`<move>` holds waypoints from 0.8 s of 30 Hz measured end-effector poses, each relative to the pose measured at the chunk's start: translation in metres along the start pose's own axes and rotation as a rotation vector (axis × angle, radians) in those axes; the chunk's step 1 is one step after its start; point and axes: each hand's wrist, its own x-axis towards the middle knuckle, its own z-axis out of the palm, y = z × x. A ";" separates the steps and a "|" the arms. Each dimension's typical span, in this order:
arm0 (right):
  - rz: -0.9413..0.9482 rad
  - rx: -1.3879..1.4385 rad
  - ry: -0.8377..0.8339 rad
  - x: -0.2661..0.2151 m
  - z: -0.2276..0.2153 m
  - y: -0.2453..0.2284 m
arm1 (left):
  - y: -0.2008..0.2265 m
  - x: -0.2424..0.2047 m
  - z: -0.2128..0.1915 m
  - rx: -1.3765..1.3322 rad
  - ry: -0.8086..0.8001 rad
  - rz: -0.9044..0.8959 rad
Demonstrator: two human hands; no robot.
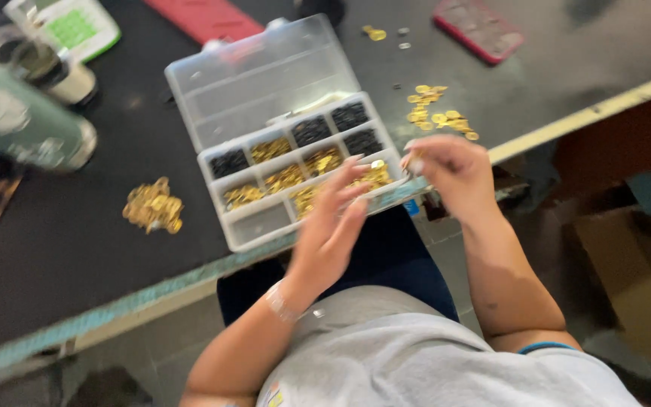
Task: The person sorts small gold and black metal hardware pieces by hand, picking them from a table and placing them into compartments of a plastic organizer box. The person repeatedly handles the pieces, separating them into piles and transferring them into the box.
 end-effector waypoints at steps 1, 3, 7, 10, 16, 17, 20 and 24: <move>-0.134 -0.072 -0.088 -0.009 0.009 -0.005 | -0.012 -0.004 0.012 -0.319 -0.083 -0.174; -0.247 -0.137 -0.171 -0.013 0.025 -0.022 | -0.028 0.003 0.025 -0.543 -0.017 -0.300; -0.531 -0.411 -0.267 -0.014 0.044 -0.040 | -0.038 0.008 0.032 -0.960 0.079 -0.368; -0.618 -0.564 -0.227 -0.013 0.043 -0.029 | -0.064 0.001 0.030 -1.024 0.138 -0.312; -0.632 -0.506 -0.141 -0.009 0.043 -0.026 | -0.061 -0.001 0.026 -1.201 0.140 -0.255; -0.631 -0.504 -0.145 -0.009 0.039 -0.023 | -0.058 -0.002 0.026 -1.202 0.145 -0.255; -0.595 -0.364 -0.059 -0.012 0.031 -0.020 | -0.040 -0.005 0.020 -1.232 0.108 -0.222; -0.513 -0.374 0.009 -0.016 0.007 -0.003 | -0.011 -0.013 -0.003 -0.922 0.156 -0.294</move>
